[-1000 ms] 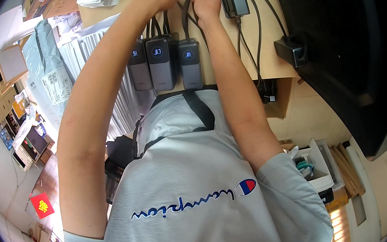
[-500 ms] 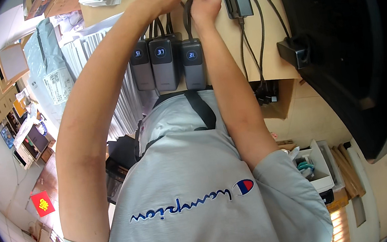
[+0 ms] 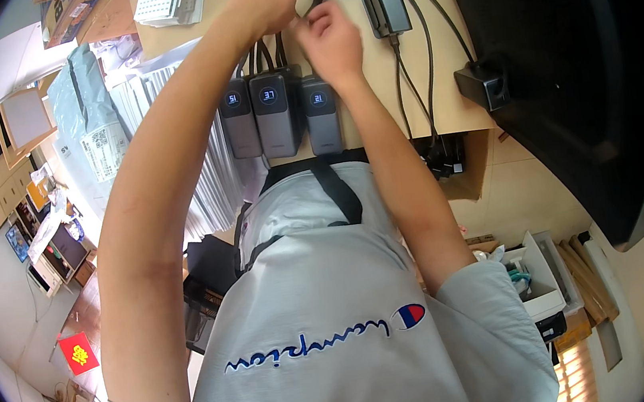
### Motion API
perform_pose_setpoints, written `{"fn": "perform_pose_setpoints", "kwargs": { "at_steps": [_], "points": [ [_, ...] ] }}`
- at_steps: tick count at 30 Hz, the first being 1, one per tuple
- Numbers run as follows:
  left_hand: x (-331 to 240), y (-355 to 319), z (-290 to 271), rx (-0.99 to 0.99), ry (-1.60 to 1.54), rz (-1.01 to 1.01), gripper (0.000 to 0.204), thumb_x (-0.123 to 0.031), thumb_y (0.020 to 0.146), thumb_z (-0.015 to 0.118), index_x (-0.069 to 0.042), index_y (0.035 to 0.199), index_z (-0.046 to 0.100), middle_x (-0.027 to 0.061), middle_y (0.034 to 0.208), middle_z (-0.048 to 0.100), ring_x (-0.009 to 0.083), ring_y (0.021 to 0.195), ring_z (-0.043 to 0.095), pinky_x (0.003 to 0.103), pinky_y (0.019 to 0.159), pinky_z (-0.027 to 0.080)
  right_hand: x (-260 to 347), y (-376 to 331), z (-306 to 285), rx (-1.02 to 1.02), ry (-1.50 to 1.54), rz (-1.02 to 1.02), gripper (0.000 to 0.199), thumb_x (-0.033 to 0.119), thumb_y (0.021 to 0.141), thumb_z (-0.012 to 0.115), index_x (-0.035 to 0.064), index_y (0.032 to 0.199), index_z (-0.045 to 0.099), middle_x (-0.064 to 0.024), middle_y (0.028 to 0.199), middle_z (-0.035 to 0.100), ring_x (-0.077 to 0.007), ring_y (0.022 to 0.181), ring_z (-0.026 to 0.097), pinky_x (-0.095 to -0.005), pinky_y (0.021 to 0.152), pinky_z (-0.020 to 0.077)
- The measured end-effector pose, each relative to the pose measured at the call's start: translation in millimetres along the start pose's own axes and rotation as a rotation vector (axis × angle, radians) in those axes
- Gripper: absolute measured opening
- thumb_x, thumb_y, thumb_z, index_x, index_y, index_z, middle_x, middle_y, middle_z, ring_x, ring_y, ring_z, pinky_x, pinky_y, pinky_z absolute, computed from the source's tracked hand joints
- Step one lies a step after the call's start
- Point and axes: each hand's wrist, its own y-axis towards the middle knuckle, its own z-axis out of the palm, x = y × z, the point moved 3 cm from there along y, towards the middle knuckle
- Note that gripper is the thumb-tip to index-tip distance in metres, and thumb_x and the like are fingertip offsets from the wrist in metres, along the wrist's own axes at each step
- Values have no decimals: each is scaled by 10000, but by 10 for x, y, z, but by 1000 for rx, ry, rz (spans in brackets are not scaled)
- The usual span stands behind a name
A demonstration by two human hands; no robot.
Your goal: The person picks up several power adapters from a cardboard box, carries them to a desk, and arranges them in a row.
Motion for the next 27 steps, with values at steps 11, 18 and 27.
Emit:
{"fn": "perform_pose_setpoints", "kwargs": {
  "at_steps": [11, 18, 27],
  "points": [
    [-68, 3, -69, 50, 66, 4, 875, -62, 719, 751, -169, 1515, 406, 87, 1587, 378, 333, 1120, 662, 423, 872, 565, -436, 218, 78, 228, -284, 131, 568, 580, 766, 751, 52, 967, 688, -111, 868, 727, -266, 828, 709, -392, 750, 536],
    [-104, -27, -63, 20, 35, -12, 837, -22, 728, 692, -178, 1506, 425, 76, 1600, 357, 323, 1158, 646, 414, 898, 556, -395, 22, 11, 185, 447, 235, 403, 278, 811, 824, -32, 984, 635, -90, 777, 683, -162, 647, 704, -279, 588, 551],
    [-162, 63, -68, 59, 106, -40, 818, 11, 748, 633, -179, 1514, 419, 78, 1604, 350, 332, 1169, 639, 415, 910, 553, -564, 149, 146, 135, 110, 322, 215, 201, 869, 754, 0, 868, 676, -72, 756, 722, -170, 612, 723, -292, 623, 563]
  ]
}}
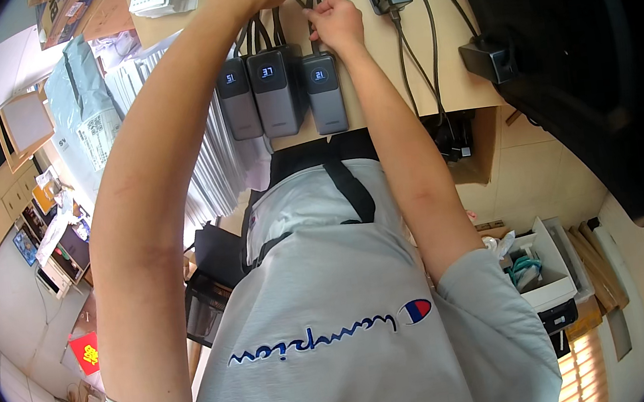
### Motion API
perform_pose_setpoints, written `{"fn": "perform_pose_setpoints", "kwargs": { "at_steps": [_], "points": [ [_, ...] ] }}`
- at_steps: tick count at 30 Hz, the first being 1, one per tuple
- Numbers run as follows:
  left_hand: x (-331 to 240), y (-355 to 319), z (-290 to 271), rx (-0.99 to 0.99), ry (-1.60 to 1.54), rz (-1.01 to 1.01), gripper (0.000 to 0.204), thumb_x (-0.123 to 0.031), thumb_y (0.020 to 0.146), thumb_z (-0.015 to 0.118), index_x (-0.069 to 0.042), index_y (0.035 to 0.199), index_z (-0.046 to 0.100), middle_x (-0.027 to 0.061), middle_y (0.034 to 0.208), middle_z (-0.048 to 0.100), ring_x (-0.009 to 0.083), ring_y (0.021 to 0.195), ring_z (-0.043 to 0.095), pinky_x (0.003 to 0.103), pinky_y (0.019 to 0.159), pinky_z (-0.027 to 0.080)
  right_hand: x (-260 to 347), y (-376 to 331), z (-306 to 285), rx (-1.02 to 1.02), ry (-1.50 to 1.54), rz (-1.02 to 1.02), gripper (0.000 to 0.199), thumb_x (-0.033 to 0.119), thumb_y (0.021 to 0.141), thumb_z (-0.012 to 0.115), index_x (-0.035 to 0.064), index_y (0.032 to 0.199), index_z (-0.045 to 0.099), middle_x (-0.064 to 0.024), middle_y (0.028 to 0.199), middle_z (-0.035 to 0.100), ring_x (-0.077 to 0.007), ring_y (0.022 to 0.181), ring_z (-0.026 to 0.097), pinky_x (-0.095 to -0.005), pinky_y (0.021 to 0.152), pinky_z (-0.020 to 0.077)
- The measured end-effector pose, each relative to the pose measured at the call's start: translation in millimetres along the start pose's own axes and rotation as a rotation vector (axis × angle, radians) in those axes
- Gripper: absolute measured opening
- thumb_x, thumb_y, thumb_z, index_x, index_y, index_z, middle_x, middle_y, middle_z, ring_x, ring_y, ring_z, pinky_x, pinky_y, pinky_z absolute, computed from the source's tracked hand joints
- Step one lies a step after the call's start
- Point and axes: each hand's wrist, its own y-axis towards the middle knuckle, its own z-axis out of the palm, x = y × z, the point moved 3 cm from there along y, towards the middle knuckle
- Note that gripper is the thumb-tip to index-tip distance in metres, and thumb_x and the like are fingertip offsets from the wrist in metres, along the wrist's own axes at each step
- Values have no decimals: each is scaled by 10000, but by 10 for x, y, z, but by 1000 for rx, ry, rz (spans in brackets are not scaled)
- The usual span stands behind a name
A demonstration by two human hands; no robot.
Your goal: The person picks up several power adapters from a cardboard box, carries them to a desk, and arranges them in a row.
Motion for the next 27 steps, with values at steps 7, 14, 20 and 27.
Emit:
{"fn": "perform_pose_setpoints", "kwargs": {
  "at_steps": [7, 14, 20, 27],
  "points": [
    [53, -27, 9, -6, 5, -25, 777, 1, 775, 590, -169, 1513, 418, 91, 1596, 361, 336, 1156, 644, 424, 910, 552, -307, -598, -259, -98, 117, -245, 439, 311, 911, 705, -18, 1186, 612, -160, 1148, 670, -239, 1089, 643, -344, 873, 504],
    [-23, -66, -33, -4, -27, 22, 800, -54, 792, 631, -151, 1537, 359, 97, 1608, 335, 318, 1086, 679, 427, 872, 563, -523, -1331, 43, -48, -26, -341, 637, 299, 1022, 503, -94, 1482, 303, -315, 1514, 328, -455, 1428, 297, -468, 1198, 216],
    [-30, 8, 114, 10, 28, -15, 828, -63, 788, 636, -158, 1551, 330, 92, 1614, 328, 305, 1058, 692, 427, 829, 571, -443, -1305, 144, -75, 57, -269, 614, 290, 1045, 449, -118, 1483, 312, -308, 1518, 374, -415, 1427, 355, -399, 1192, 250],
    [-14, -37, 20, 46, 9, -57, 826, -28, 791, 578, -181, 1559, 316, 75, 1623, 308, 324, 1090, 676, 433, 854, 567, -508, -1316, -332, 261, -36, -380, 729, 251, 898, 600, -98, 1479, 331, -301, 1489, 420, -403, 1403, 398, -395, 1161, 320]
  ]
}}
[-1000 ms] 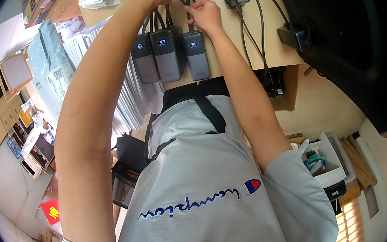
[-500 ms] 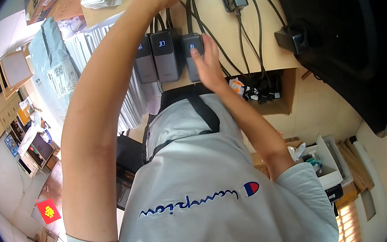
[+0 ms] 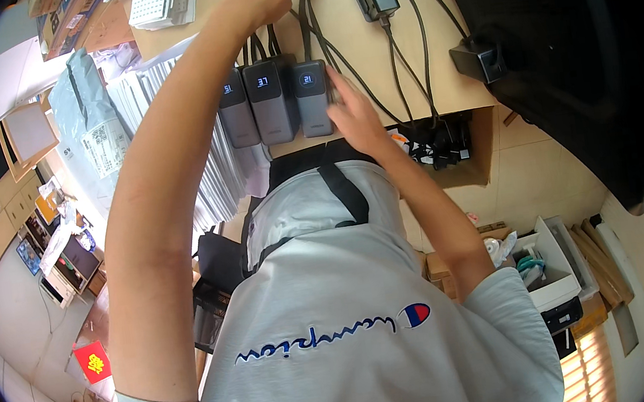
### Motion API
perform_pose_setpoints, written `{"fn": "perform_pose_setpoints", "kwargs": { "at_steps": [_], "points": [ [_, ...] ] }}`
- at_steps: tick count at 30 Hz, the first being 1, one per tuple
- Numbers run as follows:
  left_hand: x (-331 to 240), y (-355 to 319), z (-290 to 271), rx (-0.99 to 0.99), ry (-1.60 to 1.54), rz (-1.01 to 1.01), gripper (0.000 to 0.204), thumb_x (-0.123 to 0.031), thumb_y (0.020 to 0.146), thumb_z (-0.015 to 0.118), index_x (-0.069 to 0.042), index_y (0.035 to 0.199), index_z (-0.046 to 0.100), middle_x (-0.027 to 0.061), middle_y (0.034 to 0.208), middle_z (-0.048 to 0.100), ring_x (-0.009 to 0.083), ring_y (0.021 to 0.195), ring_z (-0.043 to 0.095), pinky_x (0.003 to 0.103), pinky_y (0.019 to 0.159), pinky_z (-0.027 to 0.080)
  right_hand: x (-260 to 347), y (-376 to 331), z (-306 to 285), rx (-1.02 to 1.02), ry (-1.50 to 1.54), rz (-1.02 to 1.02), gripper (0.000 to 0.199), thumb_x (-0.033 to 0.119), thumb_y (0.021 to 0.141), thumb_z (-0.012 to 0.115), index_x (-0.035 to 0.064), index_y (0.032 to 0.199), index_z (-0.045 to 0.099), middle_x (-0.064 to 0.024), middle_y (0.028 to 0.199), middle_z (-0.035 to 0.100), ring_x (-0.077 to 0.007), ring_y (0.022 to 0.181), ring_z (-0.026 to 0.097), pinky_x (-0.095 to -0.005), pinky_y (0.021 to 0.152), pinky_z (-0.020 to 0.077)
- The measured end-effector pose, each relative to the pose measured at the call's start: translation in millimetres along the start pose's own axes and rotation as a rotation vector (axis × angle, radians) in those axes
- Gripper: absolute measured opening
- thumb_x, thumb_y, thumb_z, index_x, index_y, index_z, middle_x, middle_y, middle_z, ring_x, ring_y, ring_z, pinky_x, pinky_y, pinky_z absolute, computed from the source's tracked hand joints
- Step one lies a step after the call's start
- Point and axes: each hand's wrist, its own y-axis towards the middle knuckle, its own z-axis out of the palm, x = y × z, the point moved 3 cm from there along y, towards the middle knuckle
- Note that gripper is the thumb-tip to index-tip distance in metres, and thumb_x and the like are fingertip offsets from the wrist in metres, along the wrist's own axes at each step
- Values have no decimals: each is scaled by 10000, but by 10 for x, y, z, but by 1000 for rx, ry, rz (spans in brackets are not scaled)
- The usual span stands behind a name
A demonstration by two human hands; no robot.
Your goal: The person picks up several power adapters from a cardboard box, carries them to a desk, and arranges them in a row.
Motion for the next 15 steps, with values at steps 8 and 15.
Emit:
{"fn": "perform_pose_setpoints", "kwargs": {
  "at_steps": [8, 15],
  "points": [
    [0, 41, 93, -56, -23, 23, 814, -40, 803, 582, -181, 1559, 316, 81, 1629, 295, 313, 1119, 665, 426, 886, 559, -41, -145, -20, 146, -689, -169, 931, 44, 683, 761, -59, 1488, 305, -220, 1356, 509, -365, 1183, 559, -427, 972, 477],
    [-21, -14, 60, -39, 2, 2, 817, -37, 794, 590, -176, 1554, 326, 71, 1623, 312, 305, 1129, 662, 415, 877, 562, -101, -130, -41, 76, -653, -248, 848, 32, 699, 727, -54, 1455, 353, -208, 1351, 520, -377, 1136, 587, -424, 877, 523]
  ]
}}
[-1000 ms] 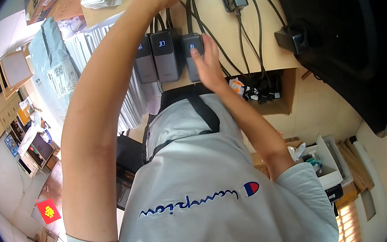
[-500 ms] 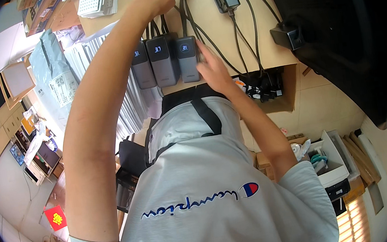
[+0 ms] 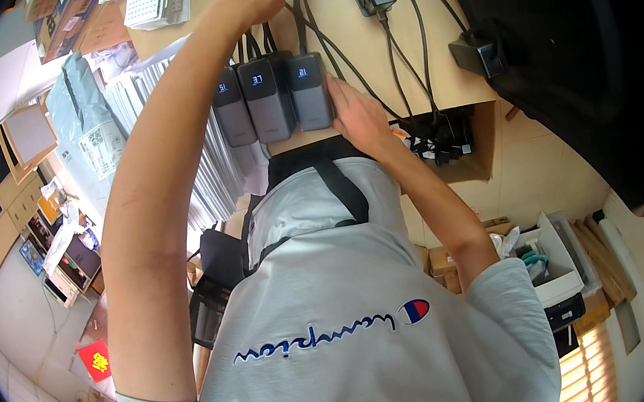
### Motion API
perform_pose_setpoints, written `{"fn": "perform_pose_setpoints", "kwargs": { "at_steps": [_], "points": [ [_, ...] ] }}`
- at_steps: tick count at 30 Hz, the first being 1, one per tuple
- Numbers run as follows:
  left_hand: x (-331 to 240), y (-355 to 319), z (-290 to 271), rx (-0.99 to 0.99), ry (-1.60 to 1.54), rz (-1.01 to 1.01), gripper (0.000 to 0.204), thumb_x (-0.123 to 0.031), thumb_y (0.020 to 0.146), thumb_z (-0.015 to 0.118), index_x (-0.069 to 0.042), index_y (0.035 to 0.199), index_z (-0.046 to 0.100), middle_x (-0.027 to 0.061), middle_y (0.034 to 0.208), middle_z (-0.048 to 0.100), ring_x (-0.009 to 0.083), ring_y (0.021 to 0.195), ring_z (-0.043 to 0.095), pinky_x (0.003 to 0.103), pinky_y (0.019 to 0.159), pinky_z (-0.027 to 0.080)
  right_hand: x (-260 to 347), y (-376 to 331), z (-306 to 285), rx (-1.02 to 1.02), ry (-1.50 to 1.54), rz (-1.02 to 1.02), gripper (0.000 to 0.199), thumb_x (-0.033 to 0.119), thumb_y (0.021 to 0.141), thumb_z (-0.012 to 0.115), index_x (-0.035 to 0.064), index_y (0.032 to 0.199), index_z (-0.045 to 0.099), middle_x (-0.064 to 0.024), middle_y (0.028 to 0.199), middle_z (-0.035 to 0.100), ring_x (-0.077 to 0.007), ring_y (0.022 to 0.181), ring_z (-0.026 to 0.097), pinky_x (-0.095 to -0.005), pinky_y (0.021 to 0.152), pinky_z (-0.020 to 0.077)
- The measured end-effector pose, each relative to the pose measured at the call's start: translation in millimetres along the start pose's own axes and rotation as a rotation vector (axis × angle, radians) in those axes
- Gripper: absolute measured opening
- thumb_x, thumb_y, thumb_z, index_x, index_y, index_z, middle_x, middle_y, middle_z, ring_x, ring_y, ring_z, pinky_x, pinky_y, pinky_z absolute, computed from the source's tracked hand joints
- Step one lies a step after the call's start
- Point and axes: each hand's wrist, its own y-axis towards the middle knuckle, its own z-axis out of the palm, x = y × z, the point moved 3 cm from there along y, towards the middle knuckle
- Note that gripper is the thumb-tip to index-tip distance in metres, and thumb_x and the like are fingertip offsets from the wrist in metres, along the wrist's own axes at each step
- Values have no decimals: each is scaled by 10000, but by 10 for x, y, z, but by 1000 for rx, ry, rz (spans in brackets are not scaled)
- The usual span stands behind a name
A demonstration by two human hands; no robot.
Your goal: The person picks up several power adapters from a cardboard box, carries them to a desk, and arranges them in a row.
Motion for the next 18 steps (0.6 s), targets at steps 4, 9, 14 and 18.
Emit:
{"fn": "perform_pose_setpoints", "kwargs": {
  "at_steps": [4, 9, 14, 18],
  "points": [
    [-50, 15, -9, 10, 19, -12, 824, -37, 792, 584, -173, 1558, 315, 67, 1634, 288, 301, 1118, 668, 421, 858, 564, 46, 49, 53, -34, -1, 96, 821, 85, 744, 735, -50, 1458, 354, -208, 1342, 529, -385, 1102, 610, -438, 859, 537],
    [-48, 18, -104, 34, 25, -23, 824, -50, 797, 582, -173, 1563, 304, 78, 1635, 282, 307, 1110, 672, 428, 859, 562, 167, 51, -138, 151, -34, 164, 807, 187, 774, 766, -45, 1446, 385, -201, 1196, 615, -367, 1069, 639, -420, 879, 547],
    [-47, 3, -39, 66, 74, -29, 816, -84, 808, 598, -134, 1563, 292, 85, 1633, 290, 306, 1094, 683, 448, 880, 558, 21, 139, -959, -291, 496, 388, 670, 228, 791, 771, 26, 1361, 482, -199, 1141, 616, -331, 1000, 641, -413, 894, 525],
    [5, 62, 113, -104, -5, 40, 745, -33, 800, 566, -214, 1505, 409, 29, 1552, 433, 340, 1055, 664, 428, 840, 555, -388, 584, -1181, -686, 70, 299, 655, 230, 772, 790, 4, 1320, 512, -202, 1209, 543, -334, 1114, 569, -412, 939, 491]
  ]
}}
